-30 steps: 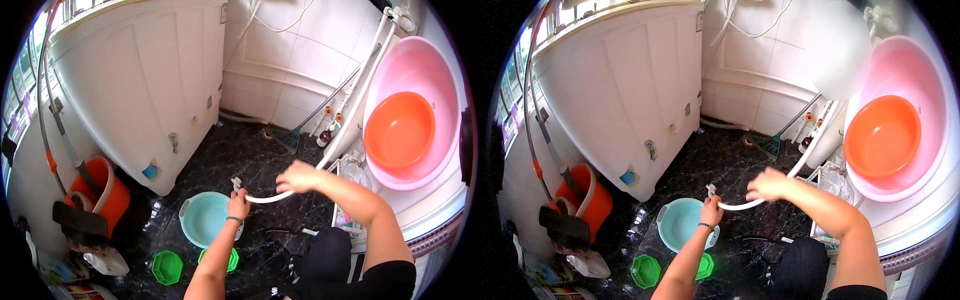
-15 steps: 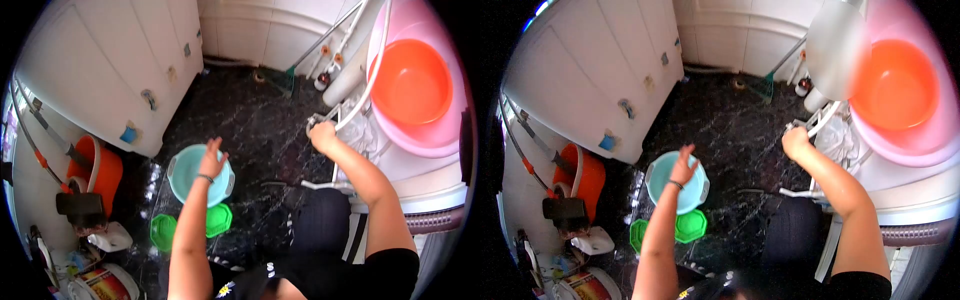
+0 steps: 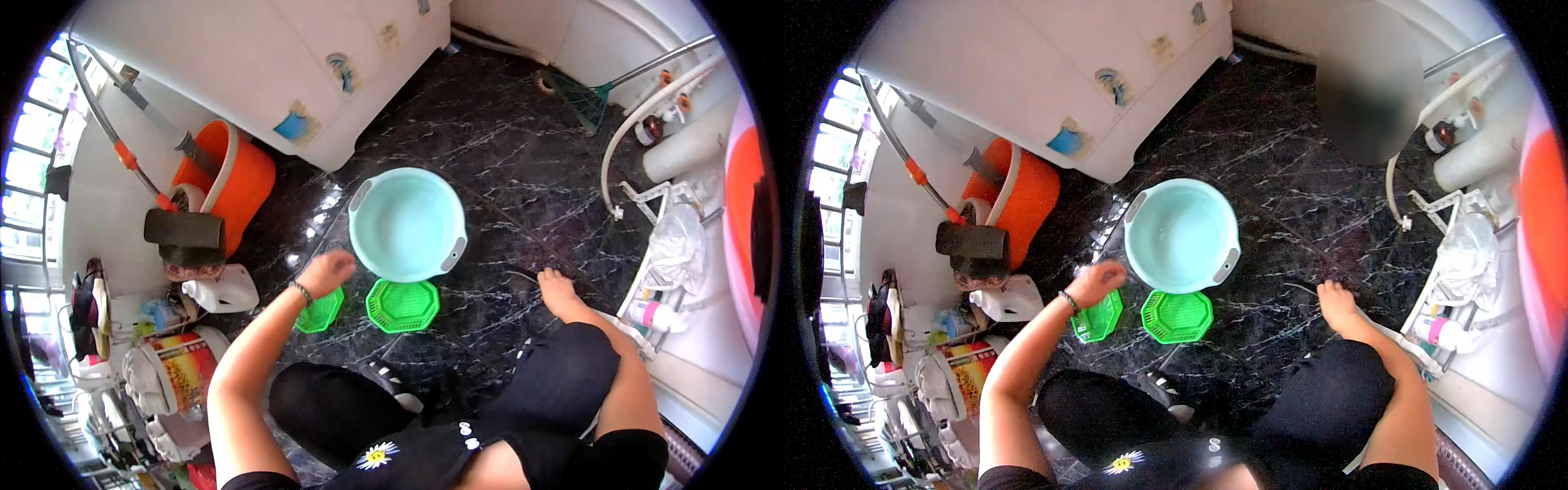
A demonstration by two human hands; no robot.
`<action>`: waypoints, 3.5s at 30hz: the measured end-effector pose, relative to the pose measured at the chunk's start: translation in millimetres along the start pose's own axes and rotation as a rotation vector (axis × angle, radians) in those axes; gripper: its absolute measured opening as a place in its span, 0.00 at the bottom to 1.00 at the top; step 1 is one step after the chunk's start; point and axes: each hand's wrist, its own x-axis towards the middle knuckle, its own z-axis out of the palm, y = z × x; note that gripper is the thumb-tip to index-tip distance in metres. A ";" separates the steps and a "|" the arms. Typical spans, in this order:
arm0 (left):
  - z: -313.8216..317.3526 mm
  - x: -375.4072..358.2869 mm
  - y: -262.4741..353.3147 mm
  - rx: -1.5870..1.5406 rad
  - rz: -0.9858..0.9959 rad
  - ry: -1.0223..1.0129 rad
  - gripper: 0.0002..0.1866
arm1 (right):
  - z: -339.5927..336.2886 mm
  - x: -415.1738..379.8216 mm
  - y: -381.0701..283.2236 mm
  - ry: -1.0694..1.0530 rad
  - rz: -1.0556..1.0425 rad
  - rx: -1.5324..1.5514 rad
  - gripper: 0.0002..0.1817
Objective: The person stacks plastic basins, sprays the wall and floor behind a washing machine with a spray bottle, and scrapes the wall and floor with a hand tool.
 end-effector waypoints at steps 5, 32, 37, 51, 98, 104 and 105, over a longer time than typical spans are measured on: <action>74.2 -25.9 -61.0 -0.134 -0.275 -0.447 0.20 | -7.1 -0.8 -5.4 0.016 0.158 0.058 0.10; 100.8 -142.2 -190.5 -1.745 -0.392 0.383 0.23 | -155.0 59.8 -238.1 -0.240 -0.758 0.509 0.06; 32.9 -120.8 -153.1 -0.658 -0.264 1.138 0.36 | -240.5 87.3 -120.1 0.038 -0.150 1.571 0.13; -31.9 162.5 171.1 0.596 0.447 0.978 0.30 | -110.0 89.4 87.8 0.766 0.240 2.605 0.16; 124.1 -183.5 -157.4 0.417 -0.334 1.322 0.35 | -62.8 159.8 -352.5 -0.662 0.100 2.062 0.18; 112.6 -185.0 -158.8 0.313 -0.176 1.325 0.39 | -59.6 179.8 -370.5 -0.652 0.210 1.987 0.14; 108.7 -182.2 -158.7 0.323 -0.122 1.337 0.37 | -60.6 184.9 -373.2 -0.650 0.213 1.984 0.14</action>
